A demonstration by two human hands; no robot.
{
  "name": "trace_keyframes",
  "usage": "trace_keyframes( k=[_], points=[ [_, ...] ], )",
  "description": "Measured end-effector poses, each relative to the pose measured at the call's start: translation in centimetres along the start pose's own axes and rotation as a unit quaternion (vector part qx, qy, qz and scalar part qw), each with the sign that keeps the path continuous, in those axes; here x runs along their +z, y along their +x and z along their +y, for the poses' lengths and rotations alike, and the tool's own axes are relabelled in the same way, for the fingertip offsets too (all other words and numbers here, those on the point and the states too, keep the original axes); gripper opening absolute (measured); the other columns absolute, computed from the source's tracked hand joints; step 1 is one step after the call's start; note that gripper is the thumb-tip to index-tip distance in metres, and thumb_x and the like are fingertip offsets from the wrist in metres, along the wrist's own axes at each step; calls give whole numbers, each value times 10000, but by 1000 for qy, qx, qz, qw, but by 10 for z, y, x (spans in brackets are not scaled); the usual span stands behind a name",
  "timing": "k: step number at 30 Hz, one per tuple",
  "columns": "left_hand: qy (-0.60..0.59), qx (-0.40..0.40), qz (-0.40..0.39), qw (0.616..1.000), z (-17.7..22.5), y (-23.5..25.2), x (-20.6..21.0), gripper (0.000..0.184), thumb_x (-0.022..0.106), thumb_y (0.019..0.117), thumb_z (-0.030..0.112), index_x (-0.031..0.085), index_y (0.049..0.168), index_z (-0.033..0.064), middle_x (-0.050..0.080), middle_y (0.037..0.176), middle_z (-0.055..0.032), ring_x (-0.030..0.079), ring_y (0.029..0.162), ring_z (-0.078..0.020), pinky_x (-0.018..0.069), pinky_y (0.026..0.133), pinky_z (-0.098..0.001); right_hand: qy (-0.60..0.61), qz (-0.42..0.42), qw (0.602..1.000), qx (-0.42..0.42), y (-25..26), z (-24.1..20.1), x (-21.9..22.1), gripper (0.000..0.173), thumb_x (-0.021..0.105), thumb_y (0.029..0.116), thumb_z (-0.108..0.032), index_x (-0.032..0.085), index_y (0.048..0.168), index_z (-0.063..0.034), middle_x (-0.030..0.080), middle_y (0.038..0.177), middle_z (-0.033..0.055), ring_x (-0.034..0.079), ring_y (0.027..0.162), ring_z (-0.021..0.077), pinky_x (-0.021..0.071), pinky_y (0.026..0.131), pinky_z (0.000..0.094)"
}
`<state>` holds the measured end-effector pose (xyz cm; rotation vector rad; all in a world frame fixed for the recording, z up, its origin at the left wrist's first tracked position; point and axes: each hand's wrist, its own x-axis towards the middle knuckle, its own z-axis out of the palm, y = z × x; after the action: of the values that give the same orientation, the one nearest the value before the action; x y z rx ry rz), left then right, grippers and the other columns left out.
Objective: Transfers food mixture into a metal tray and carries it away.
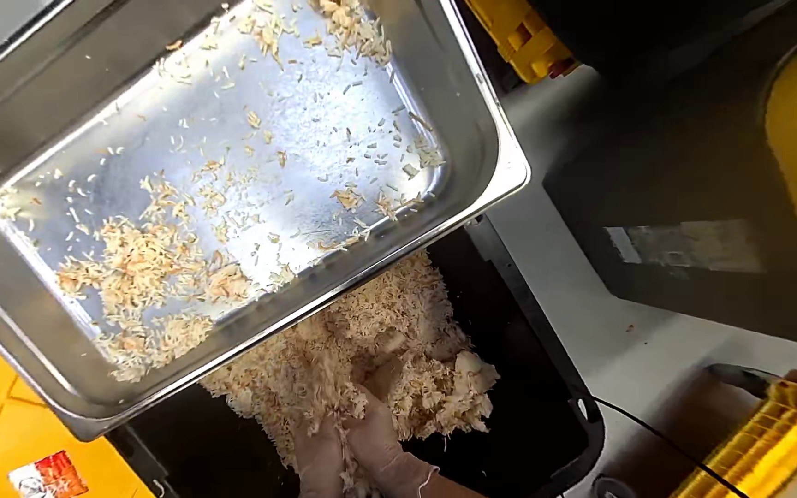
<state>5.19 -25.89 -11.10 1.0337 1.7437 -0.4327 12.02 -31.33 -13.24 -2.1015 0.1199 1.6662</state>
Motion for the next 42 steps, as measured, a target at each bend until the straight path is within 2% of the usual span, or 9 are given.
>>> trace_keyframes(
  k=[4, 6, 9, 14, 19, 26, 32, 36, 42],
  points=[
    [54, 229, 2, 972, 12, 21, -22, 355, 741, 927, 218, 708, 1161, -46, 698, 1176, -219, 668, 1131, -285, 524, 1007, -455, -290, 11, 950, -111, -7, -50, -48, 504, 639, 972, -317, 573, 1466, -246, 651, 1345, 154, 634, 1213, 384, 507, 975, 623],
    [42, 300, -53, 952, 43, 52, -30, 589, 794, 870, 247, 608, 1379, 17, 509, 1475, -225, 514, 1354, -315, 454, 1108, -491, -273, 141, 923, -232, 22, -69, -78, 618, 795, 877, -381, 594, 1447, -254, 511, 1487, 260, 451, 1358, 541, 402, 1030, 739],
    [51, 207, -123, 969, 93, 96, -13, 862, 824, 859, 353, 380, 1553, 101, 441, 1550, -182, 453, 1411, -323, 416, 1125, -564, -196, 203, 936, -212, 105, -83, -96, 918, 923, 708, -440, 525, 1481, -143, 319, 1586, 324, 336, 1438, 544, 389, 1105, 689],
    [-22, 64, -143, 987, 76, 125, 36, 662, 381, 1072, 551, 438, 1526, 72, 422, 1580, -162, 370, 1473, -314, 319, 1182, -565, -90, 120, 987, -52, 93, -42, -61, 731, 870, 806, -390, 564, 1360, -23, 660, 1208, 256, 654, 1110, 392, 532, 942, 587],
    [-25, 25, -191, 981, 18, 114, 31, 763, 755, 895, 442, 485, 1465, 14, 575, 1407, -197, 548, 1309, -299, 459, 1094, -491, -53, -82, 995, -13, 90, 1, -17, 425, 704, 909, -196, 637, 1279, 2, 684, 1192, 198, 660, 1124, 300, 516, 995, 508],
    [-36, 20, 52, 998, 18, 70, 18, 609, 603, 1031, 398, 500, 1384, -87, 631, 1249, -273, 624, 1169, -349, 491, 1016, -520, -204, -64, 977, -13, 34, -18, -20, 537, 683, 944, -336, 581, 1434, -143, 677, 1280, 177, 649, 1195, 354, 498, 1015, 577],
    [256, 161, -93, 949, 104, 108, -1, 564, 643, 1011, 359, 514, 1454, 35, 570, 1412, -240, 532, 1334, -382, 414, 1104, -599, -195, 119, 960, -164, 105, -50, -100, 922, 868, 809, -366, 421, 1525, 5, 380, 1579, 275, 391, 1455, 431, 370, 1173, 591],
    [286, 208, -41, 934, 102, 163, 46, 616, 720, 941, 340, 542, 1407, -22, 543, 1421, -275, 488, 1365, -416, 367, 1135, -618, -149, 84, 983, -62, 136, -78, -103, 825, 916, 757, -320, 533, 1386, 52, 588, 1368, 260, 563, 1295, 366, 447, 1092, 542],
    [300, 89, -129, 941, 88, 141, 43, 584, 656, 975, 322, 523, 1406, -49, 593, 1348, -275, 576, 1266, -395, 459, 1061, -578, -315, 38, 947, -45, 130, -65, -75, 553, 661, 970, -449, 663, 1254, 25, 630, 1287, 275, 587, 1235, 441, 456, 1039, 625]
  ],
)
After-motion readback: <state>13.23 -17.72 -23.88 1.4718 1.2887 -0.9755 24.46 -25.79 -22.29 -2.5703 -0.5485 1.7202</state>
